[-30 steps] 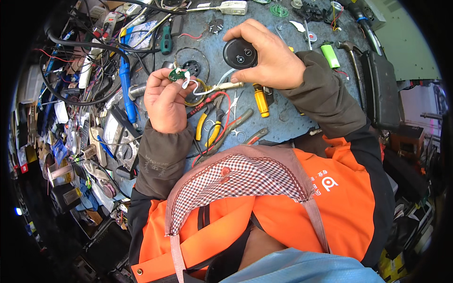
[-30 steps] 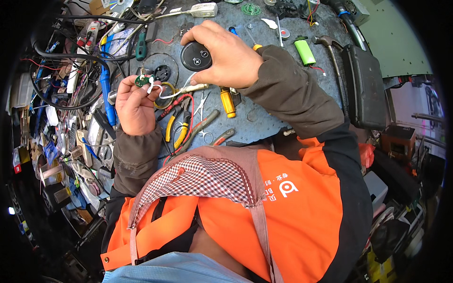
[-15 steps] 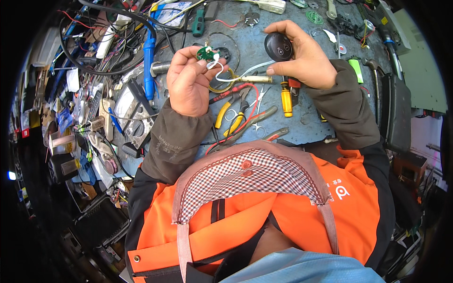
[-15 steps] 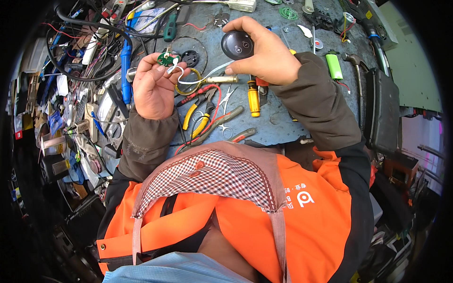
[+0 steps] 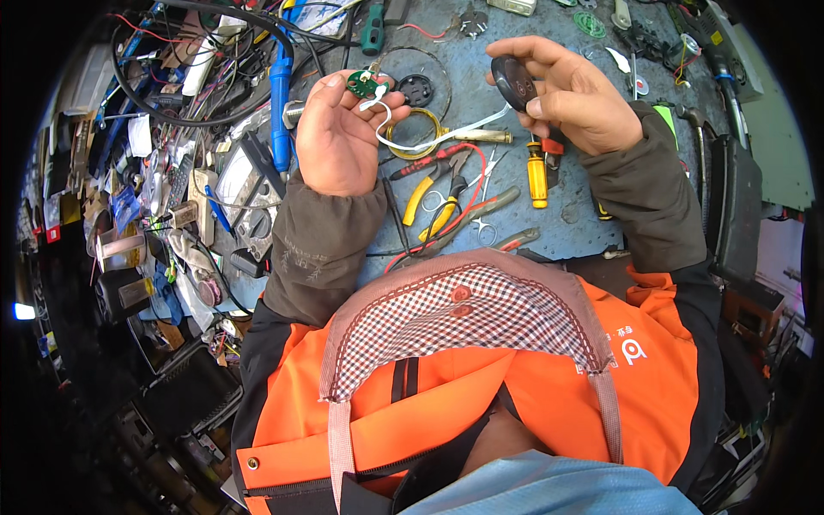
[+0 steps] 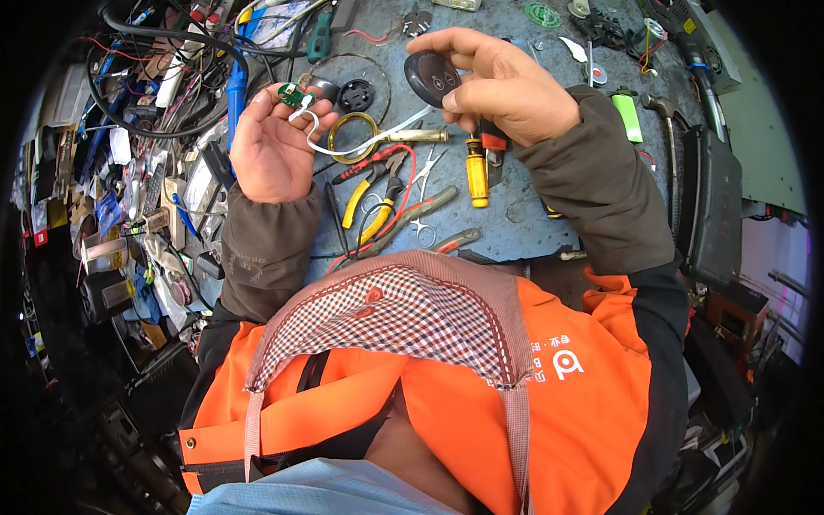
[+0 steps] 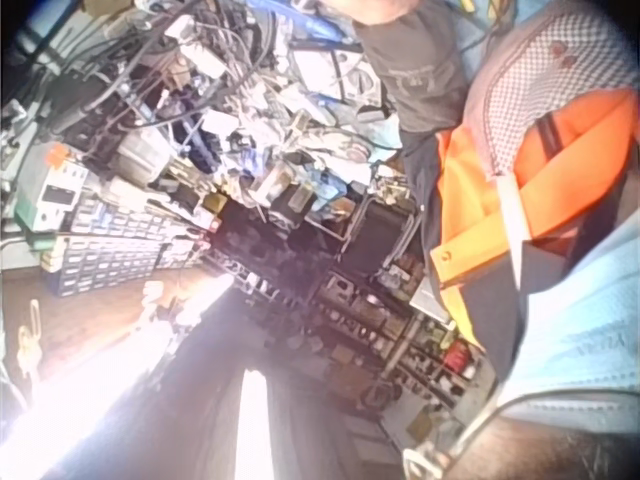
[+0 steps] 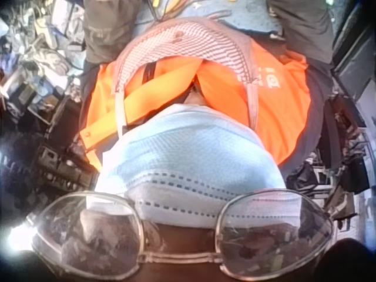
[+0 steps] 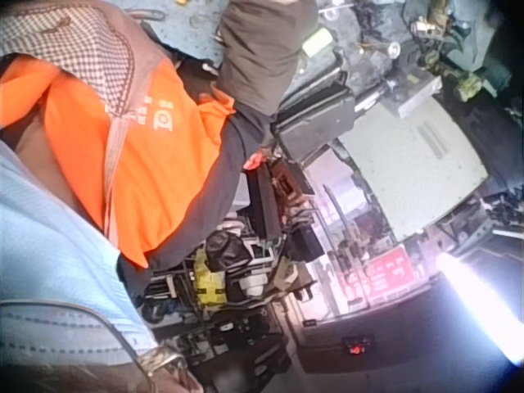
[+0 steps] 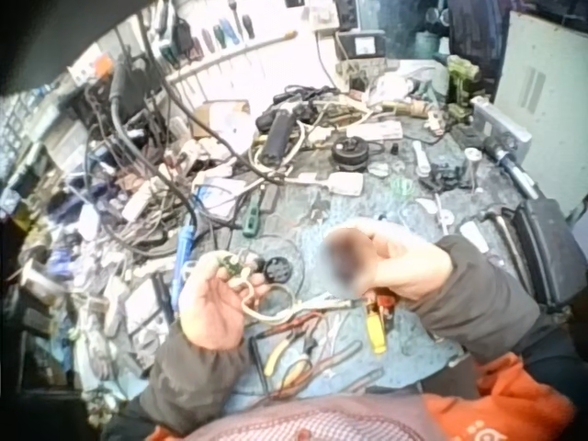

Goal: The person inspects a small green circuit board with a magnifying glass, then uses a multimeter to test connections. They attach wires to the board and handle a black circular component, likely assembling or testing an electronic device.

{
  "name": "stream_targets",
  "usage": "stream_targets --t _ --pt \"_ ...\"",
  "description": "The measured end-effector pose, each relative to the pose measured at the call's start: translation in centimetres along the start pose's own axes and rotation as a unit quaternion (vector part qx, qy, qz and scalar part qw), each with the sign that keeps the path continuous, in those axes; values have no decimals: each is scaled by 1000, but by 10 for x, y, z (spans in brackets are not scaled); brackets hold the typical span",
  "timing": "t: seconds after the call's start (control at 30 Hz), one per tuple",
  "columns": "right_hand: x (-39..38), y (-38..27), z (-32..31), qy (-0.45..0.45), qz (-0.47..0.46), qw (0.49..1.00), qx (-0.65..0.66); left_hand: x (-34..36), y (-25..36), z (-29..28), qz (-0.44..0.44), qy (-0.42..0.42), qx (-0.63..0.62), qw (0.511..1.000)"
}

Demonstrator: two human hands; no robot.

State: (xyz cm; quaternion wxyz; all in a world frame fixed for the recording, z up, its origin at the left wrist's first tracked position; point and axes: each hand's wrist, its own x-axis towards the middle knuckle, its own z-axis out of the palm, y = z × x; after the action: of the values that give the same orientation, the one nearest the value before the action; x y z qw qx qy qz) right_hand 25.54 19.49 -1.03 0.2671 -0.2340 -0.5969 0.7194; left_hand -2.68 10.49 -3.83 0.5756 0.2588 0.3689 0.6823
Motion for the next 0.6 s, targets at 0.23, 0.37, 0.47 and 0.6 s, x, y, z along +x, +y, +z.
stream_targets --t 0.23,0.37,0.47,0.6 --pt "-1 -2 8 12 14 997 -71 2 1 -4 -20 13 -8 1000" --pt "-4 0 8 8 21 998 -66 6 -3 -3 -17 29 5 999" --pt "-5 -5 13 4 22 998 -52 4 -1 -3 -10 42 30 999" --pt "-6 -8 14 -6 21 999 -43 7 -2 -6 -13 43 26 999"
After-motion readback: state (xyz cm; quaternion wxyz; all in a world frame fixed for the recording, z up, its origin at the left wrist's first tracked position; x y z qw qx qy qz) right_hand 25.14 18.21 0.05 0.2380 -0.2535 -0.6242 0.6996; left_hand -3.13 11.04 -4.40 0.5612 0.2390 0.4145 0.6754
